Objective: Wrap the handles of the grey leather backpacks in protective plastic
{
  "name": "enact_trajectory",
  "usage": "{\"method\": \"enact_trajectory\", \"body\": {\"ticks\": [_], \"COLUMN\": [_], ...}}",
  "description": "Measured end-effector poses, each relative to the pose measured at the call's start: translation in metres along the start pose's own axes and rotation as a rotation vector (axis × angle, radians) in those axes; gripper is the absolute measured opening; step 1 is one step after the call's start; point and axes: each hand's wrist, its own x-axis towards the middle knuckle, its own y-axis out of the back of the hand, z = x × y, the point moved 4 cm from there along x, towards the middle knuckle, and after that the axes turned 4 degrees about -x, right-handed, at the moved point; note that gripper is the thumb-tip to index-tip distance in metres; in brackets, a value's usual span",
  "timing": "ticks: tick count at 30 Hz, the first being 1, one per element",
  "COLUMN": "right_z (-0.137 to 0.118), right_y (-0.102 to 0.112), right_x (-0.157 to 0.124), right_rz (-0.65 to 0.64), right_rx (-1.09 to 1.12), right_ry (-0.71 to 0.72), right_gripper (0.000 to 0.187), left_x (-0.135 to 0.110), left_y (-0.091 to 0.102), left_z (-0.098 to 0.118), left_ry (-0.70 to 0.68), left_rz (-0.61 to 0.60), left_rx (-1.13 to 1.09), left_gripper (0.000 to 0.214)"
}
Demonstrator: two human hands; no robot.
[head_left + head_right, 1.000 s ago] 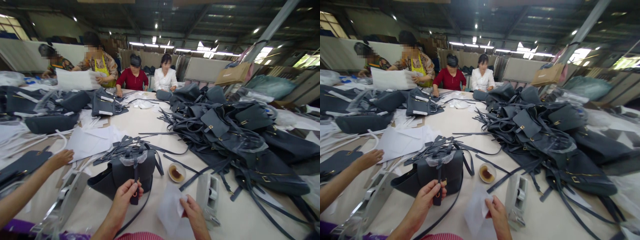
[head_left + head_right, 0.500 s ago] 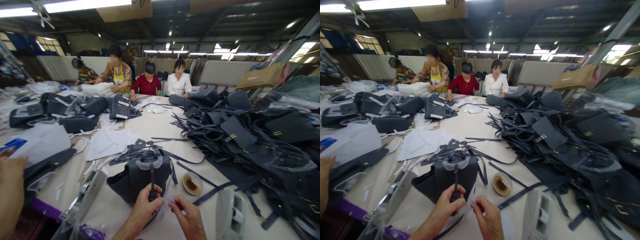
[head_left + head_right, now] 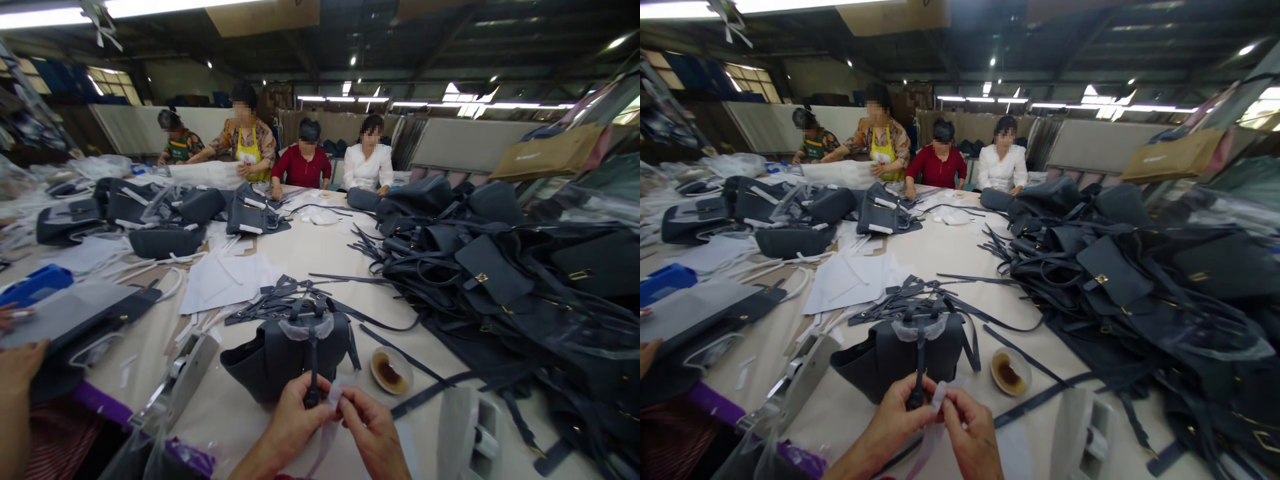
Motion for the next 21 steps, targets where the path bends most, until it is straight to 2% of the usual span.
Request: {"method": "enact_trajectory", "body": {"ticks": [6,13,16,19,21], "right_z": [0.009,0.009,0.009,0.025,0.053], "right_y": [-0.003,-0.007,-0.008,0.002,0.02], "right_x": [0.003,0.005,0.006,0.005,0.002], "right_rz": [0.0,0.027,0.018,0.035,0.046], "right_rx": [0.085,0.144,0.172,0.216,0.162], "right_ry": [-0.068,-0.061,-0.065,-0.127,-0.199], "right_gripper": [0.03,0.024,0.026,0.031,0.032], "left_x": [-0.002,-0.001,0.001,0.004,0.006], "left_y": [-0.002,-0.004,0.001,0.01,0.017], "left_z": [0.002,-0.001,-0.003,-0.005,-0.005], "left_ry": [0.007,-0.033,-0.058,-0.047,-0.044], "left_rz": [0.011,0.027,0.081,0.161,0.199], "left_rx": [0.09,0.129,0.145,0.094,0.043], "left_gripper": [0.019,0.017,0.014,0.018,0.02]}}
